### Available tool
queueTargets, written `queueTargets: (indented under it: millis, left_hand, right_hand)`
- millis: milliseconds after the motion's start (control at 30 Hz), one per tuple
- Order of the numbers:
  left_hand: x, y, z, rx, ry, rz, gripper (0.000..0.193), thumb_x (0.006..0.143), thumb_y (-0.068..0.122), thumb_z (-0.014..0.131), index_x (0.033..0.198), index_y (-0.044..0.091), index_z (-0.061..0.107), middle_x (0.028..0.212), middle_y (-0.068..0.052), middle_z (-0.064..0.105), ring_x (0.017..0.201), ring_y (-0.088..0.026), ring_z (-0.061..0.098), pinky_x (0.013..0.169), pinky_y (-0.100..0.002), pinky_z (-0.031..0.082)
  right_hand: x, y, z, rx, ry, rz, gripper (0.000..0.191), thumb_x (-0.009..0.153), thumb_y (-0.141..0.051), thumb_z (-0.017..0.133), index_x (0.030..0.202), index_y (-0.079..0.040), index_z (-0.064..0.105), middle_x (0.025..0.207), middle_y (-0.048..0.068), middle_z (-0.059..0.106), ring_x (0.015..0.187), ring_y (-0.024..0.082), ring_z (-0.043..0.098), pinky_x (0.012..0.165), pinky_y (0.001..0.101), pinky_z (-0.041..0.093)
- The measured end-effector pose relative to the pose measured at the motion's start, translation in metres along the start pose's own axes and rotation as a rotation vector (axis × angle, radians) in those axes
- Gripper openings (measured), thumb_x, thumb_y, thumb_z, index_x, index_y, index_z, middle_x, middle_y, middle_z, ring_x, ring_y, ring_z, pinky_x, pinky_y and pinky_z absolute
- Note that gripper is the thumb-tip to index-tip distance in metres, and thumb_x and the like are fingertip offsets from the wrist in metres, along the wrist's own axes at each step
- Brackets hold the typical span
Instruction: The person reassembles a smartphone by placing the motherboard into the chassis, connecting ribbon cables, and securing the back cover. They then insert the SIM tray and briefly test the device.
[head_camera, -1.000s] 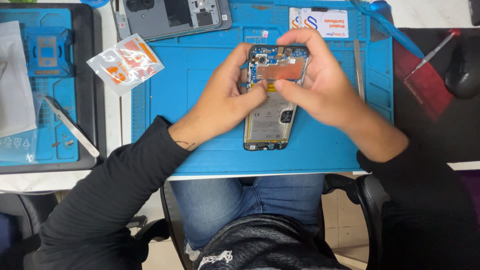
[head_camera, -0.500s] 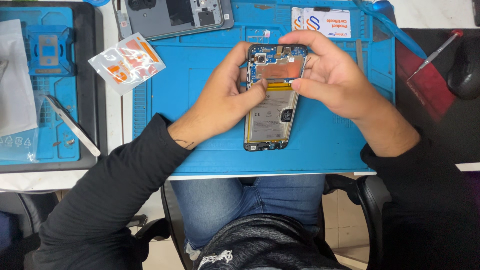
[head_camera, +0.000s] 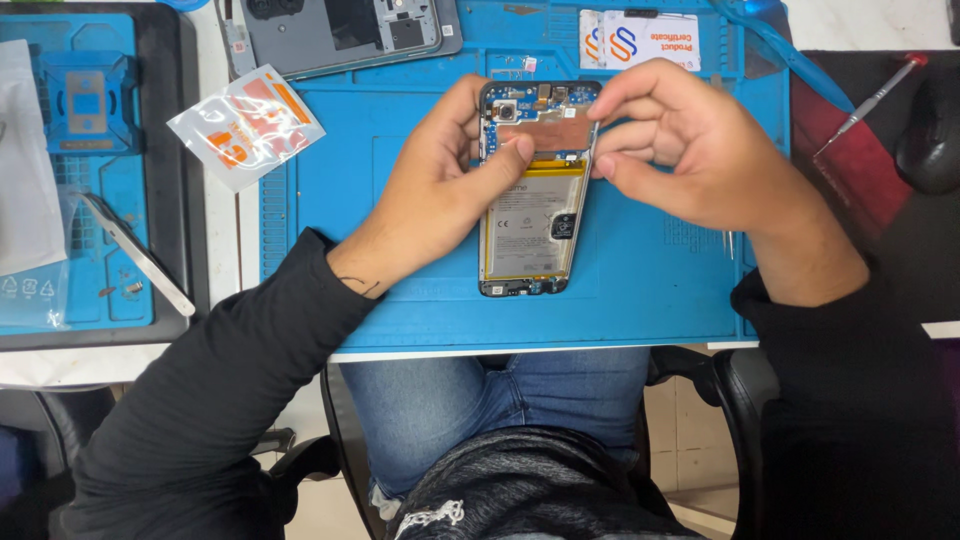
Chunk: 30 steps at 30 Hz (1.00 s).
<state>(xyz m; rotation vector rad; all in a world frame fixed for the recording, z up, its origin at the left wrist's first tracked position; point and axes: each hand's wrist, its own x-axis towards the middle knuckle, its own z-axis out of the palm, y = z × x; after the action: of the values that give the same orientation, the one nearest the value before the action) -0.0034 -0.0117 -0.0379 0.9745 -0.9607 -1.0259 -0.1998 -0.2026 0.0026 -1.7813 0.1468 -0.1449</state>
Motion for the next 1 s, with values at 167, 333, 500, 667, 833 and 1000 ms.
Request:
queueTargets:
  millis: [167, 333, 500, 667, 833, 1000]
  left_hand:
    - [0.0, 0.001, -0.001, 0.002, 0.005, 0.01, 0.027, 0.111, 0.009, 0.061, 0.136, 0.004, 0.05, 0.128, -0.007, 0.069, 0.118, -0.009, 0.064, 0.104, -0.027, 0.054]
    - [0.001, 0.001, -0.001, -0.001, 0.002, 0.019, 0.027, 0.111, 0.009, 0.061, 0.136, 0.004, 0.05, 0.128, -0.007, 0.069, 0.119, -0.01, 0.065, 0.105, -0.028, 0.054]
    - [0.002, 0.001, -0.001, -0.022, 0.001, 0.026, 0.028, 0.111, 0.008, 0.061, 0.136, 0.004, 0.05, 0.13, -0.006, 0.068, 0.12, -0.009, 0.064, 0.106, -0.028, 0.054]
    - [0.001, 0.002, 0.0, 0.02, 0.007, 0.023, 0.027, 0.111, 0.008, 0.061, 0.136, 0.004, 0.05, 0.127, -0.006, 0.069, 0.118, -0.009, 0.064, 0.104, -0.027, 0.054]
    - [0.0, 0.004, 0.001, 0.038, 0.008, 0.027, 0.028, 0.111, 0.008, 0.061, 0.136, 0.004, 0.05, 0.127, -0.005, 0.068, 0.119, -0.008, 0.063, 0.105, -0.027, 0.053]
    - [-0.001, 0.006, 0.002, 0.036, 0.009, 0.022, 0.028, 0.111, 0.009, 0.061, 0.136, 0.005, 0.05, 0.127, -0.005, 0.068, 0.118, -0.008, 0.063, 0.104, -0.026, 0.053]
  right_hand:
    - [0.003, 0.004, 0.006, 0.065, 0.049, -0.019, 0.036, 0.1, 0.008, 0.061, 0.134, 0.001, 0.049, 0.123, 0.008, 0.061, 0.116, 0.015, 0.068, 0.096, 0.0259, 0.058]
    - [0.005, 0.004, 0.011, 0.021, 0.083, -0.046, 0.039, 0.098, 0.01, 0.065, 0.131, 0.0, 0.047, 0.129, 0.007, 0.057, 0.122, 0.015, 0.067, 0.101, 0.0265, 0.058]
    - [0.004, 0.005, 0.02, 0.153, 0.135, -0.019, 0.037, 0.1, 0.013, 0.063, 0.13, -0.001, 0.047, 0.121, 0.006, 0.056, 0.111, 0.011, 0.066, 0.093, 0.0231, 0.055]
    - [0.004, 0.003, 0.026, 0.194, 0.176, -0.04, 0.03, 0.103, 0.014, 0.057, 0.127, -0.001, 0.047, 0.118, 0.007, 0.061, 0.103, 0.009, 0.067, 0.087, 0.0226, 0.054]
    - [0.004, -0.003, 0.025, 0.116, 0.156, -0.05, 0.031, 0.102, 0.014, 0.057, 0.128, 0.001, 0.049, 0.12, 0.007, 0.061, 0.103, 0.009, 0.066, 0.089, 0.0228, 0.054]
    - [0.006, -0.004, 0.027, 0.165, 0.191, -0.039, 0.029, 0.102, 0.014, 0.057, 0.126, 0.0, 0.049, 0.12, 0.008, 0.062, 0.104, 0.009, 0.067, 0.085, 0.0219, 0.054]
